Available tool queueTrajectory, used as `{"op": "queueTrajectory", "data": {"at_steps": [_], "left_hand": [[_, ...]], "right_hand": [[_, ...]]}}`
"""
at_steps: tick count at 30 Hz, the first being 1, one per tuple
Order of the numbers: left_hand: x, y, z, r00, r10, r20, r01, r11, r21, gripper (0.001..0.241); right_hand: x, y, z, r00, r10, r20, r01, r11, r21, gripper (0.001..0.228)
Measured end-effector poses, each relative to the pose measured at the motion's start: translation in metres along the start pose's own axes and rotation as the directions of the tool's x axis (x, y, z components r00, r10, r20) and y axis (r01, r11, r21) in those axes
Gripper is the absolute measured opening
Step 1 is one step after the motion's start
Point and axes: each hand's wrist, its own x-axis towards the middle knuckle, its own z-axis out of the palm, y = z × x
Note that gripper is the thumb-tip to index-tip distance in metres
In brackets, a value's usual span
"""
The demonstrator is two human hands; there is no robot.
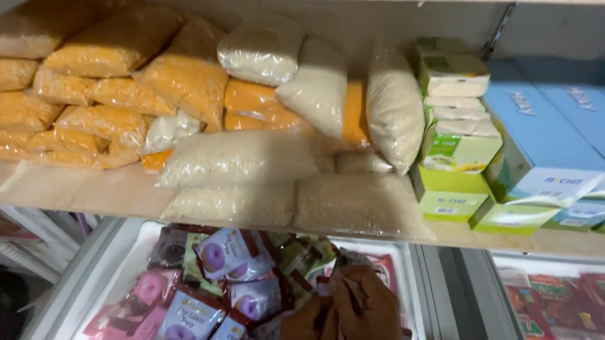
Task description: The person is moving small packets of glaze from a storage bin and organizing them onto a shelf in a store.
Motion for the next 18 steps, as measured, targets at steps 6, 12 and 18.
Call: {"op": "queueTrajectory", "data": {"at_steps": [6,12,18], "left_hand": [[0.034,-0.063,0.016,0.940,-0.341,-0.005,0.340,0.938,-0.064,0.019],[0.012,-0.091,0.025,0.959,-0.264,0.099,0.253,0.961,0.109,0.024],[0.005,-0.107,0.024,0.968,-0.249,0.036,0.248,0.969,0.015,0.024]], "right_hand": [[-0.025,0.092,0.034,0.895,0.425,0.132,-0.415,0.904,-0.097,0.032],[-0.004,0.144,0.019,0.964,0.258,-0.066,-0.245,0.758,-0.604,0.074],[0.001,0.153,0.023,0.926,0.370,-0.074,-0.344,0.748,-0.568,0.028]]}}
